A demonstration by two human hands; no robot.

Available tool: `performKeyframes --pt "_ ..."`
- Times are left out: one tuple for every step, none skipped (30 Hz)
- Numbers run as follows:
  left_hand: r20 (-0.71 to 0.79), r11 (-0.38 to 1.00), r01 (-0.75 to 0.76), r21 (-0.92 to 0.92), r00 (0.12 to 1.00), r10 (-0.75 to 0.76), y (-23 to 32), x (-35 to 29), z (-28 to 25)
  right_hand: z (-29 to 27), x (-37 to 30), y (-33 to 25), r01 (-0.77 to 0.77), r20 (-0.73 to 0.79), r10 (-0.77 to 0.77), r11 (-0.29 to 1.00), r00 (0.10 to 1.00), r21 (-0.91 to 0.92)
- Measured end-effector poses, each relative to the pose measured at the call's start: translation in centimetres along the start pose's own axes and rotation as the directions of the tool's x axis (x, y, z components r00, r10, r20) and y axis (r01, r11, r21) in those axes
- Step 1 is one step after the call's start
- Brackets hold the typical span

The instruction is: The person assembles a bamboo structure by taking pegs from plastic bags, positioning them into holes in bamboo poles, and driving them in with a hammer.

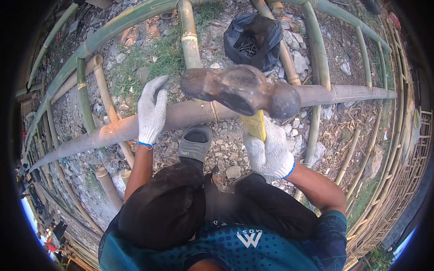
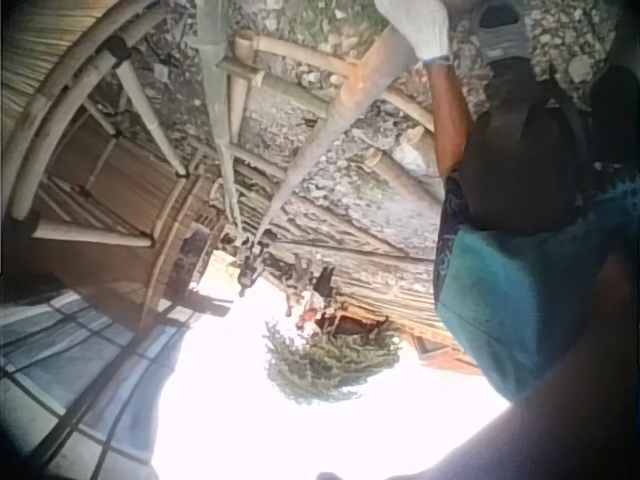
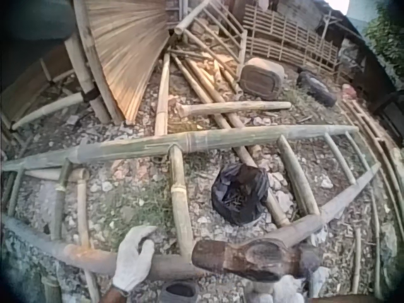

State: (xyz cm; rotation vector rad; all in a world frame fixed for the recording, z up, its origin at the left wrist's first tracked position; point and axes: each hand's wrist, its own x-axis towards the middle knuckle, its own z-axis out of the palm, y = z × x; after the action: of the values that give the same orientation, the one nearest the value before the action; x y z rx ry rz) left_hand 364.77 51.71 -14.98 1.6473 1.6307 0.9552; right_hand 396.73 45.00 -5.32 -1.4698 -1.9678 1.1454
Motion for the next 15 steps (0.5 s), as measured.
performKeyframes --pt "-0.006 1.0 0.019 0.007 1.0 -0.019 -0.2 0.3 0.1 1.1 0.0 1.0 0.009 -0.033 -0.009 1.0 0.999 0.01" --pt "-0.004 1.0 0.012 0.003 1.0 -0.012 -0.1 0.4 0.3 2.3 0.1 1.5 -0.154 0.063 0.156 0.988 0.986 -0.029" --pt "0.002 0.998 0.055 -0.04 0.998 -0.055 0.1 0.4 0.5 3.8 1.1 2.5 -0.154 0.179 0.206 0.951 0.962 -0.269" --pt "0.01 0.992 0.099 -0.082 0.995 -0.098 0.3 0.6 0.8 3.2 1.0 3.2 -0.119 0.178 0.181 0.943 0.967 -0.311" --pt "0.006 0.992 0.096 -0.083 0.995 -0.096 0.4 1.0 1.0 2.2 1.0 3.8 -0.085 0.178 0.156 0.932 0.972 -0.352" --pt "-0.027 0.996 0.061 -0.071 0.998 -0.063 0.1 1.3 1.1 1.2 2.2 2.8 -0.128 0.167 0.179 0.953 0.97 -0.273" --pt "-0.035 0.997 0.035 -0.063 0.999 -0.038 0.1 0.7 0.7 0.7 2.2 0.9 -0.197 0.158 0.227 0.962 0.961 -0.188" --pt "-0.038 0.998 0.034 -0.053 0.999 -0.036 0.0 0.1 0.3 0.5 1.6 0.1 -0.141 0.083 0.146 0.987 0.986 -0.072" --pt "-0.051 0.998 0.026 -0.05 0.998 -0.028 0.1 0.6 0.1 0.2 1.1 -0.2 -0.138 0.037 0.135 0.983 0.99 0.117" --pt "-0.026 0.995 0.048 -0.083 0.998 -0.05 0.2 0.6 1.1 0.4 -0.8 1.9 -0.123 -0.022 0.136 0.946 0.99 0.299" --pt "0.0 0.992 0.067 -0.111 0.998 -0.068 0.4 0.6 1.7 1.2 -2.5 4.4 -0.086 -0.086 0.143 0.878 0.986 0.471" --pt "-0.004 0.993 0.063 -0.1 0.998 -0.064 0.3 0.5 1.1 2.2 -2.6 5.1 -0.088 0.017 0.095 0.827 0.995 0.555" --pt "-0.021 0.989 0.09 -0.12 0.995 -0.093 -0.2 0.3 1.2 3.3 -1.4 4.1 -0.111 -0.056 0.123 0.977 0.991 0.182" --pt "-0.038 0.983 0.115 -0.142 0.992 -0.122 -0.6 0.3 1.1 4.4 -0.8 5.0 -0.145 0.074 0.147 0.989 0.986 -0.028" --pt "-0.041 0.982 0.113 -0.152 0.992 -0.12 -0.6 0.3 1.6 4.8 -0.3 6.3 -0.153 0.191 0.204 0.955 0.96 -0.255"
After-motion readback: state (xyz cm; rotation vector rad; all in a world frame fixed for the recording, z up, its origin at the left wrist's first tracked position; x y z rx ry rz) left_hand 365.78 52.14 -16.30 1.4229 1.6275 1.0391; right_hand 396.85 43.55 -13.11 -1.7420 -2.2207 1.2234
